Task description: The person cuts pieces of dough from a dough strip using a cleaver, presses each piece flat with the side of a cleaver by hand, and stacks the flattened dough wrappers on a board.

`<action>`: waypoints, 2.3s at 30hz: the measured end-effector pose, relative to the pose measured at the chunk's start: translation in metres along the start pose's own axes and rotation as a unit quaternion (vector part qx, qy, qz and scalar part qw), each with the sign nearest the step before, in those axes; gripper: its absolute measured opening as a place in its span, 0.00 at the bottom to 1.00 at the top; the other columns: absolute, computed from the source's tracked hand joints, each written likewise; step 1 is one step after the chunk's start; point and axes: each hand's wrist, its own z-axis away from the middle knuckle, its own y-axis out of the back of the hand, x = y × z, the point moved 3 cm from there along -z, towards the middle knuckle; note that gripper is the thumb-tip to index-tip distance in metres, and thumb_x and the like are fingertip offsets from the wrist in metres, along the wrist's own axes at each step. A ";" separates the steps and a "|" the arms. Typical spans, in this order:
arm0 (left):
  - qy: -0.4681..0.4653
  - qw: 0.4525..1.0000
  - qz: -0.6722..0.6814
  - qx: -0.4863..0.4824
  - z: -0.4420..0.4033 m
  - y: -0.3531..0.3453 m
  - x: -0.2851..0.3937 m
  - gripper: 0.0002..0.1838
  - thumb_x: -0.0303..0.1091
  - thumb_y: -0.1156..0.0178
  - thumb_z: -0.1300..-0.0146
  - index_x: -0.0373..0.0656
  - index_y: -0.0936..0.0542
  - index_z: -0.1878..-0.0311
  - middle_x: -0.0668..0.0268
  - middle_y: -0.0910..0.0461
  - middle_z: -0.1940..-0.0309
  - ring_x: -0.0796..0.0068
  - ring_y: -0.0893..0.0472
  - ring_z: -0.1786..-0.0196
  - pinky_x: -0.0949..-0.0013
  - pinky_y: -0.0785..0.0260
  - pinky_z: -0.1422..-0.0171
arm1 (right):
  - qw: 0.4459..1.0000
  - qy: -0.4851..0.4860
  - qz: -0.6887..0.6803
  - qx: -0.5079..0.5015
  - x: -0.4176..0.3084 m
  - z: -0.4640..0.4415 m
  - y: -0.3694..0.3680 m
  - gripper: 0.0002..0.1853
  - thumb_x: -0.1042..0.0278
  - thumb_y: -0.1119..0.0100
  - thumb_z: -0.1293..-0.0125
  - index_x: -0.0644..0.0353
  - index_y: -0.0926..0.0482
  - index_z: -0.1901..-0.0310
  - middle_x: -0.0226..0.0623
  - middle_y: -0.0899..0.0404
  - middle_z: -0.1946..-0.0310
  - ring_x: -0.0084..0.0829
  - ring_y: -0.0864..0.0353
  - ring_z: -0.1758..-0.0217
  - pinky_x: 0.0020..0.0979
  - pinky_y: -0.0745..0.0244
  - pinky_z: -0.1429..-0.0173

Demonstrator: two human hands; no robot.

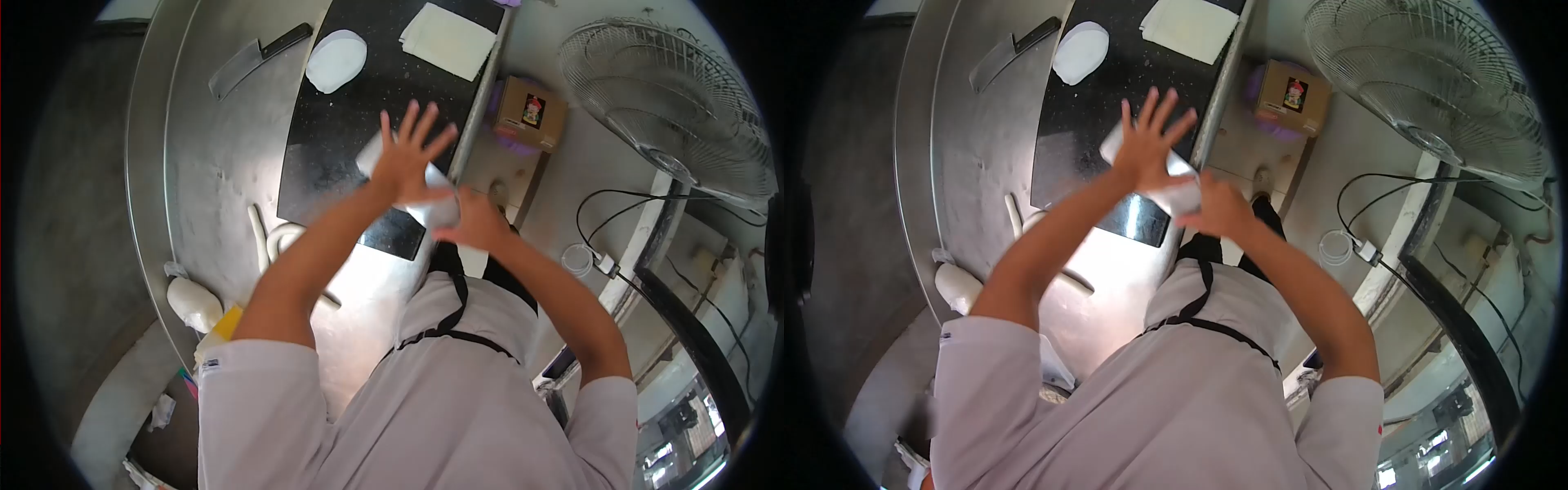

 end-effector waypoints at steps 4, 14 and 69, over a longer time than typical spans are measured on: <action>0.032 0.999 -0.019 0.022 -0.011 -0.004 0.023 0.63 0.86 0.41 0.57 0.64 0.40 0.18 0.54 0.52 0.16 0.39 0.56 0.16 0.12 0.69 0.29 | 0.986 0.110 0.093 0.080 0.036 0.004 0.007 0.46 0.37 0.19 0.53 0.67 0.28 0.46 0.63 0.17 0.59 0.65 0.15 0.55 0.52 0.19 0.49; 0.106 0.993 -0.010 0.047 0.002 -0.010 0.020 0.63 0.86 0.41 0.56 0.59 0.37 0.19 0.51 0.57 0.15 0.39 0.60 0.15 0.15 0.72 0.26 | 0.990 0.111 0.062 -0.067 0.037 -0.029 0.033 0.47 0.34 0.18 0.58 0.68 0.29 0.52 0.64 0.17 0.62 0.61 0.14 0.57 0.52 0.19 0.55; -0.019 0.991 -0.128 0.024 -0.075 0.047 -0.052 0.57 0.73 0.39 0.44 0.42 0.39 0.21 0.42 0.55 0.18 0.36 0.56 0.16 0.29 0.69 0.17 | 0.987 0.078 0.138 0.017 -0.008 -0.097 0.094 0.38 0.44 0.21 0.50 0.70 0.26 0.51 0.62 0.17 0.63 0.60 0.15 0.53 0.53 0.19 0.50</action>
